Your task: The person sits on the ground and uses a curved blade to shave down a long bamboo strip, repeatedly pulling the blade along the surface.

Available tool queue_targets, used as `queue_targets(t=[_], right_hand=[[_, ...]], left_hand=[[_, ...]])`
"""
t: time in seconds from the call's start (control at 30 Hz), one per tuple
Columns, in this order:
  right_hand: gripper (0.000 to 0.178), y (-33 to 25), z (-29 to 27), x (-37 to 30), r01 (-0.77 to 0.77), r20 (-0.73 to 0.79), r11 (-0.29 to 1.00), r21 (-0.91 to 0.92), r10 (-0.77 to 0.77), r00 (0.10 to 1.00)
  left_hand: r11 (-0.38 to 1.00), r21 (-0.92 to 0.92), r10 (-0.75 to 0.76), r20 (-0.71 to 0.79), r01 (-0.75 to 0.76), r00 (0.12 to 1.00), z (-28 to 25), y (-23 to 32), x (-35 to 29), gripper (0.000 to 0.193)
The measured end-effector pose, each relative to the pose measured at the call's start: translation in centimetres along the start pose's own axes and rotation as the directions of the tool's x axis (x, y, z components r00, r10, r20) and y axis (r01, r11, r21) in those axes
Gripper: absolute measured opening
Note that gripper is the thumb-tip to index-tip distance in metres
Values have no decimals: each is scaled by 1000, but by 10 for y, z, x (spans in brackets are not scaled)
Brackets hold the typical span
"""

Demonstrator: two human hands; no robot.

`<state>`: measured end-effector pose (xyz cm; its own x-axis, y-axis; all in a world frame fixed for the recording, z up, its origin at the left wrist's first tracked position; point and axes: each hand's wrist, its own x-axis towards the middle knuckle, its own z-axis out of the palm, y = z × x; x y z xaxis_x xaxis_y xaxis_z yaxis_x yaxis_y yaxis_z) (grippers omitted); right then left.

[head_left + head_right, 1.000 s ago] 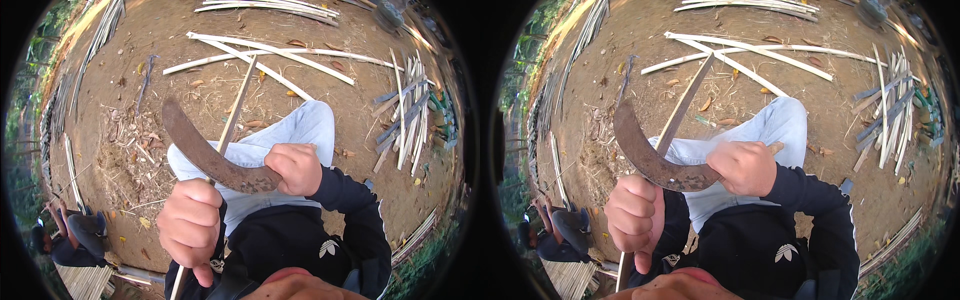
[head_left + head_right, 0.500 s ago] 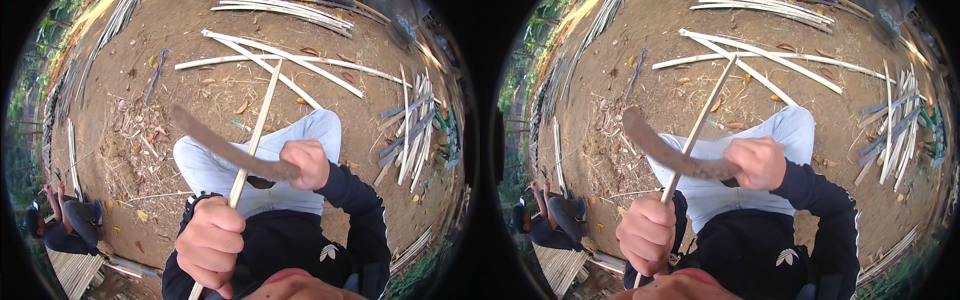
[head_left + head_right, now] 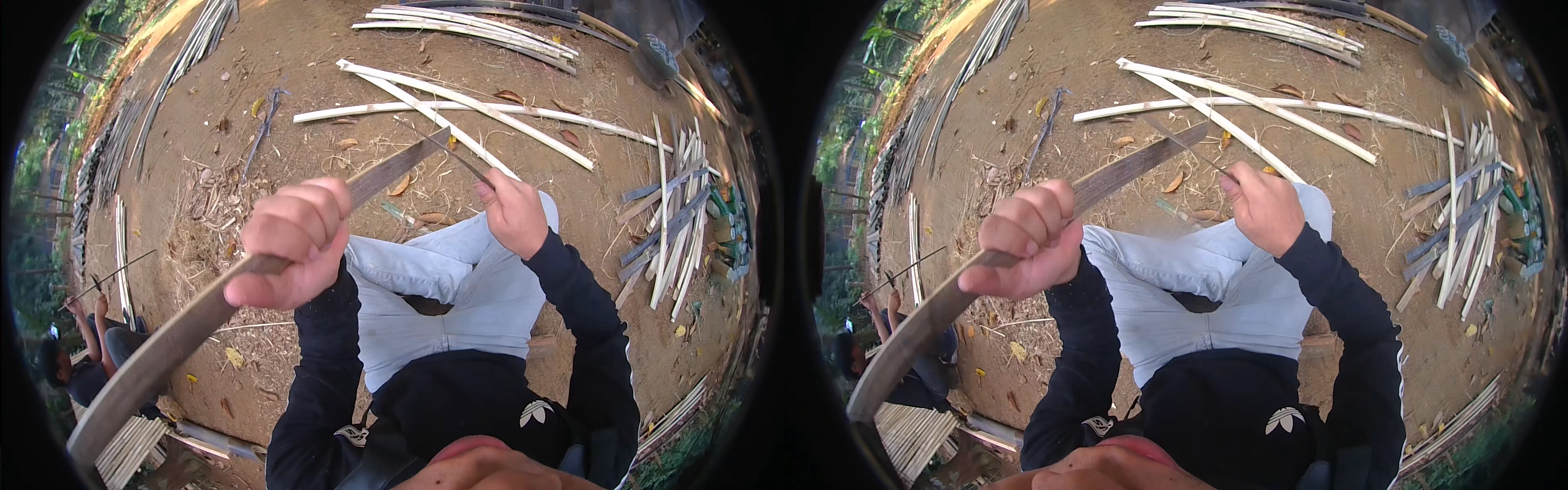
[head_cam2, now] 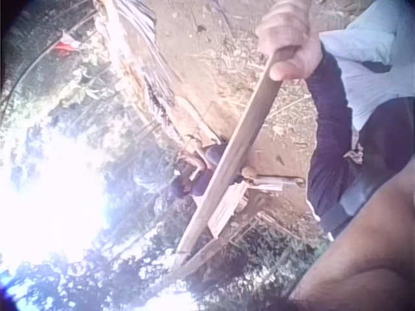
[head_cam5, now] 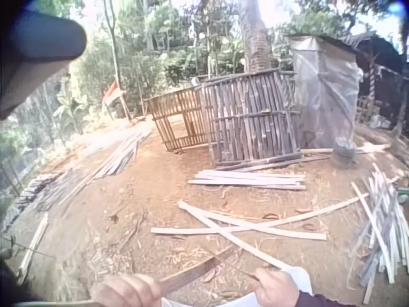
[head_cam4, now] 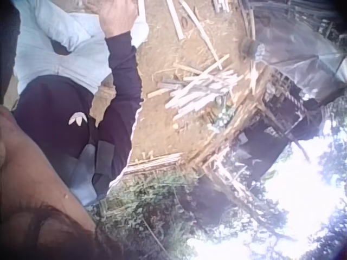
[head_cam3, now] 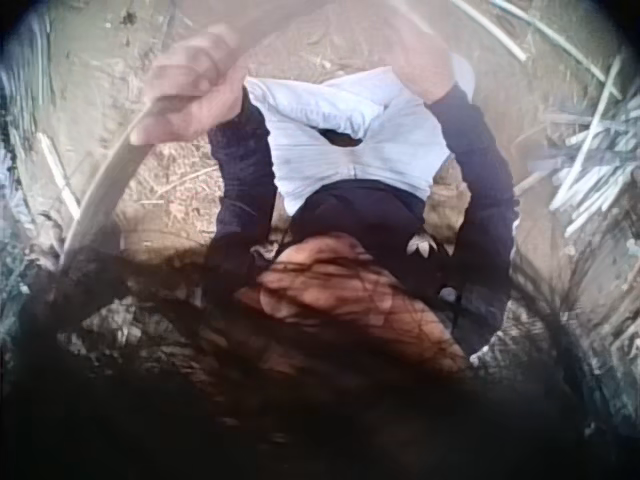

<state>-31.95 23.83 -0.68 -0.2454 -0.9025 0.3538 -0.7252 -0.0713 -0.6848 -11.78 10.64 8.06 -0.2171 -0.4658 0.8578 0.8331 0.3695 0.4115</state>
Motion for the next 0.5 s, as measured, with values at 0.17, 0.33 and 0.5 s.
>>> queue_targets(t=[0.17,0.33,0.5], right_hand=[[21,16,-24,-21,-242,-165,968,74,251,954],[17,14,-50,-35,-401,-134,787,469,512,848],[14,12,-51,-38,-429,-64,729,533,541,839]], left_hand=[[908,-16,-355,-560,419,748,-56,-49,-3,63],[795,-27,-495,-606,606,622,-77,-102,-19,68],[799,185,-295,-709,572,641,-95,-123,-43,48]])
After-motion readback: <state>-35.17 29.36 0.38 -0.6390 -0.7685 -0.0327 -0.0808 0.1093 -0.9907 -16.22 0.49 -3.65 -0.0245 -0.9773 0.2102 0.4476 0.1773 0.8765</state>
